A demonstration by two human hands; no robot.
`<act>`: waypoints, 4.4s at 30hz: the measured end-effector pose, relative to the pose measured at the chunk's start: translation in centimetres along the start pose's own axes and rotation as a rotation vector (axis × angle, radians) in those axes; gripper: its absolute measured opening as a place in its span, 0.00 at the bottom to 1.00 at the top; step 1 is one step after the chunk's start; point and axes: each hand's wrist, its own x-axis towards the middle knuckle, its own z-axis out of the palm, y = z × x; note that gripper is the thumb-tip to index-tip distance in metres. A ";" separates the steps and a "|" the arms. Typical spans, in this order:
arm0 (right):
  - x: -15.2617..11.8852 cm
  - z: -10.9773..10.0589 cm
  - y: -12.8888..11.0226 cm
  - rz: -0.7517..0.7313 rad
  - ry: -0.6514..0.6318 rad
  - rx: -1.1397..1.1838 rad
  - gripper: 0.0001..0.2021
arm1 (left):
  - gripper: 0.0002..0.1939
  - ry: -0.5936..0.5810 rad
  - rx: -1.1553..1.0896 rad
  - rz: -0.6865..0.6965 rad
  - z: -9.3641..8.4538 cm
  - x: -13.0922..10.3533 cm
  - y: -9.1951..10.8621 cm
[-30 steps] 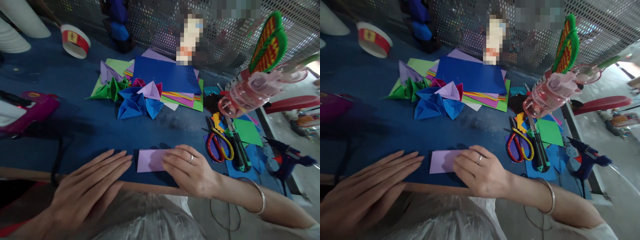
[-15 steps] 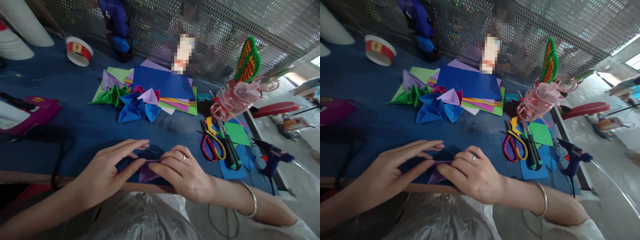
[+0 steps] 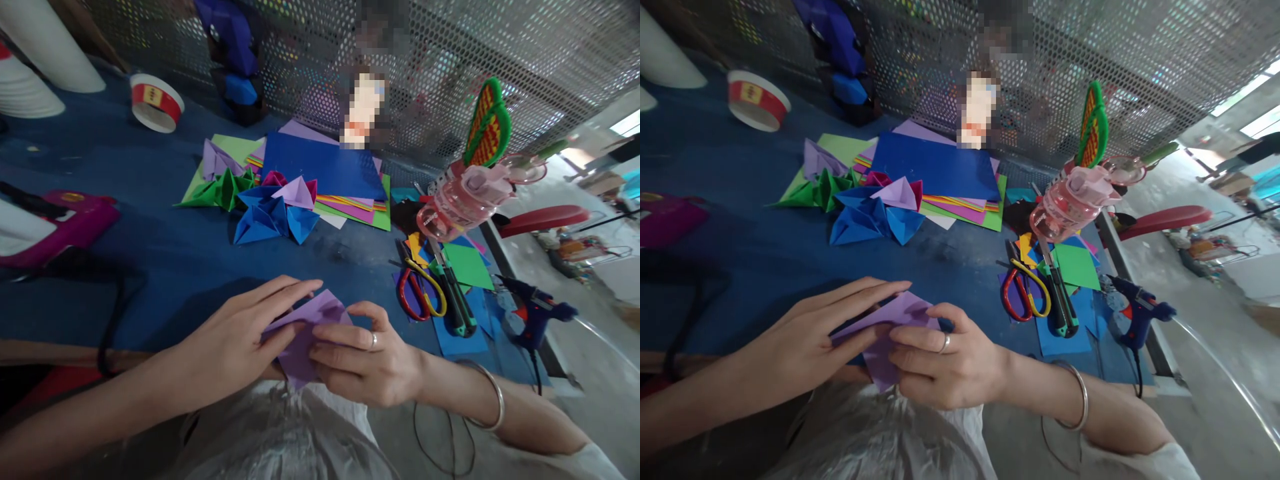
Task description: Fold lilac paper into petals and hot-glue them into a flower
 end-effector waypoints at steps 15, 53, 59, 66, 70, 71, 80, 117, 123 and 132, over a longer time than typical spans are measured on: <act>-2.7 -0.7 1.0 0.133 -0.194 -0.019 0.11 | 0.12 0.057 0.108 0.011 1.4 -2.0 -0.1; 0.4 0.5 0.4 0.890 -0.284 0.114 0.15 | 0.08 0.259 0.388 -0.099 2.3 -2.7 1.0; 0.2 1.0 0.3 0.886 -0.248 0.089 0.12 | 0.20 0.141 0.221 0.196 3.2 -4.0 0.5; 0.3 1.0 0.2 0.901 -0.268 0.106 0.11 | 0.16 0.062 0.223 0.245 3.6 -3.5 0.6; 0.3 1.0 0.2 0.909 -0.274 0.106 0.10 | 0.16 0.027 0.239 0.324 3.2 -3.0 0.2; 0.3 1.0 0.2 0.909 -0.278 0.108 0.11 | 0.15 0.043 0.232 0.324 3.3 -3.0 0.1; 0.3 1.1 0.2 0.934 -0.291 0.100 0.12 | 0.15 0.075 0.218 0.334 3.9 -3.2 -0.3; -0.2 0.9 0.3 0.840 -0.265 0.067 0.13 | 0.17 0.075 0.333 0.342 2.2 -2.4 0.6; 0.4 0.8 0.4 0.853 -0.325 0.014 0.20 | 0.19 0.056 0.271 0.322 2.1 -2.5 0.7; 0.8 0.8 0.5 0.977 -0.248 0.158 0.16 | 0.34 0.227 0.009 -0.147 2.7 -2.7 -0.8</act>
